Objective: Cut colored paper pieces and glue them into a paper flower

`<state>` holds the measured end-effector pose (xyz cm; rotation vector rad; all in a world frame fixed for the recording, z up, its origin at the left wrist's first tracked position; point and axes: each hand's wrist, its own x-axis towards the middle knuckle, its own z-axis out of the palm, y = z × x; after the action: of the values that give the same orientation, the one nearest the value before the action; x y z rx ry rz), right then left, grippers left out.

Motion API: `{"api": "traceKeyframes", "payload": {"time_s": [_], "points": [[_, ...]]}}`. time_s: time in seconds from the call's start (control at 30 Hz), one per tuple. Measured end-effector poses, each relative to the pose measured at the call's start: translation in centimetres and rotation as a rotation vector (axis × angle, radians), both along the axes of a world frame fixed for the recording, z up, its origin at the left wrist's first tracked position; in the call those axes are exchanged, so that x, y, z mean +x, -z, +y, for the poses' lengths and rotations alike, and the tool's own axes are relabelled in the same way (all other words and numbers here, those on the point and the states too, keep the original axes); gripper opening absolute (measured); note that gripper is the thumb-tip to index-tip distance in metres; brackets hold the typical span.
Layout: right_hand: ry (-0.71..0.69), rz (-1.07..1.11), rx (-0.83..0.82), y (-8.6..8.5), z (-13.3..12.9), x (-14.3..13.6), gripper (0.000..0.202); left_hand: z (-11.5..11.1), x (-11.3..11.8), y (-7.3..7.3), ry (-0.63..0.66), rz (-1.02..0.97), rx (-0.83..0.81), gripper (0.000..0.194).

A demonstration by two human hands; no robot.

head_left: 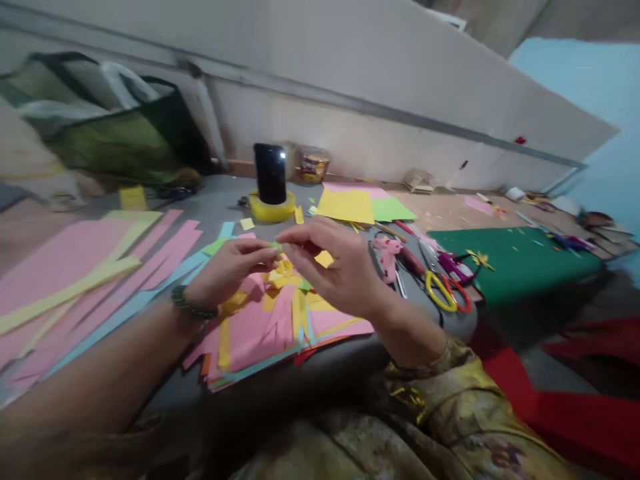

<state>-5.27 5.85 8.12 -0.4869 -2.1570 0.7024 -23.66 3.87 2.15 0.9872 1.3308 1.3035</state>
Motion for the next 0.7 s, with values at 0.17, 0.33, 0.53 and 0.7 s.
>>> {"api": "traceKeyframes", "payload": {"time_s": [0.17,0.33,0.53,0.7], "points": [[0.496,0.059,0.145,-3.8,-1.7,8.1,0.02,-0.3,0.5,-1.4,-0.078,0.001,-0.09,0.024],[0.807,-0.251,-0.071,1.1,2.0,15.7,0.021,-0.3,0.7,-1.5,-0.118,0.007,-0.096,0.013],[0.611,-0.378,-0.17,5.6,2.1,13.2,0.019,-0.3,0.4,-0.9,-0.083,0.004,-0.039,0.019],[0.571,-0.417,-0.108,7.5,3.8,6.8,0.01,-0.5,0.7,-0.9,-0.04,-0.038,-0.028,0.027]]}}
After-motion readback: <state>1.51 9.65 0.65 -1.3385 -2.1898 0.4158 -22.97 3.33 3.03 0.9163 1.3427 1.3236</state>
